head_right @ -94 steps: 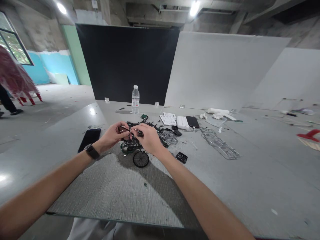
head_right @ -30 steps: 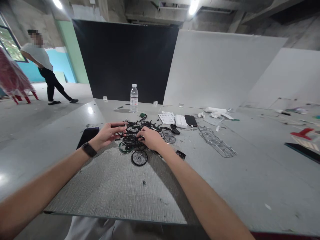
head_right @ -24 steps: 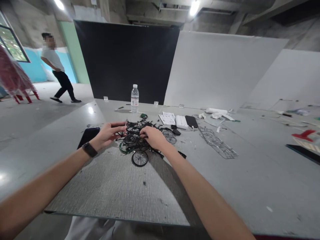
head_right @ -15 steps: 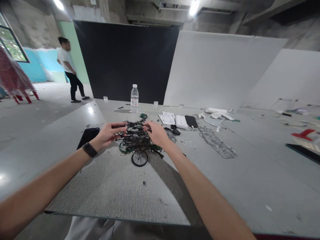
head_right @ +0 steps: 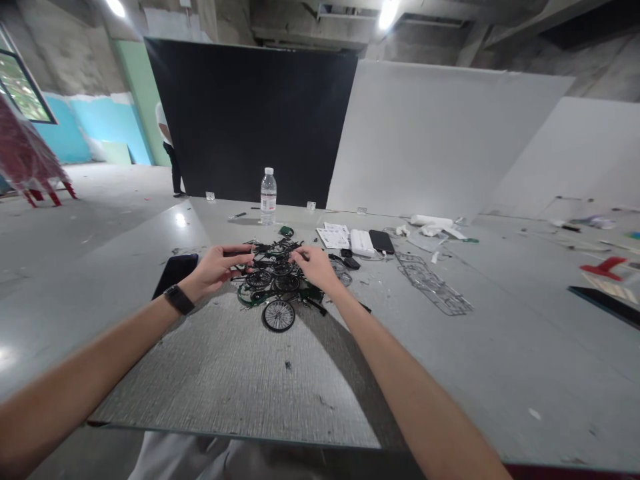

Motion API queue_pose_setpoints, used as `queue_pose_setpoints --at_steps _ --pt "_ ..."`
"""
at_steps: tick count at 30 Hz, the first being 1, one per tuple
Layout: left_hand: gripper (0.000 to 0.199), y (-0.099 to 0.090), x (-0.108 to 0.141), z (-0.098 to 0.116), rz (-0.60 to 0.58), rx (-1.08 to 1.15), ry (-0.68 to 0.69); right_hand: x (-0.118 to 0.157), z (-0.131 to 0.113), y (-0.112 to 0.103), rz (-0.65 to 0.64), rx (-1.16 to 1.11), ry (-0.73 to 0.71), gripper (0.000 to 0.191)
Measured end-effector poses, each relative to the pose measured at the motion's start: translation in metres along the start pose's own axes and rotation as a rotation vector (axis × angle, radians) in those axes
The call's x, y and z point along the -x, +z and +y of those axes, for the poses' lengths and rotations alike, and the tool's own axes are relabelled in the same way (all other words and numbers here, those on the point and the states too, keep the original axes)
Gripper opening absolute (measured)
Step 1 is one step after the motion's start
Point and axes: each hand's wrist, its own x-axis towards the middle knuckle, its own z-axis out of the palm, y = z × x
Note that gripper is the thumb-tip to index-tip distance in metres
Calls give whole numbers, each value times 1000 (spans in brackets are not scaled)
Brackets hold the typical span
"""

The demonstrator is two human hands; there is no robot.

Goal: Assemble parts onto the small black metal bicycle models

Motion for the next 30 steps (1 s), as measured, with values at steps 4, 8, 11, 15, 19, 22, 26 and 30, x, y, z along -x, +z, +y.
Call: queue_pose_setpoints --at_steps 4,8,11,15,19,22,26,30 --pt "27 1 1 2 1 -15 -5 -3 2 -1 30 -29 34 33" --pt "24 1 1 2 -11 -8 2 -2 -4 -5 61 -40 36 30" --pt "25 0 0 1 -18 11 6 1 -16 -9 95 -23 -50 30" --pt "26 -3 -3 -3 -23 42 16 9 -33 -10 106 119 -269 26" --pt "25 -7 -7 -7 -29 66 22 16 -44 -1 140 290 -411 25" --pt "23 -8 -8 -8 -32 89 11 20 -48 3 153 354 -469 27" --pt "24 -7 -7 -6 -66 94 2 20 -52 0 227 410 -471 28" --pt "23 -6 -5 -5 -87 86 -2 20 -55 -7 303 440 -454 29"
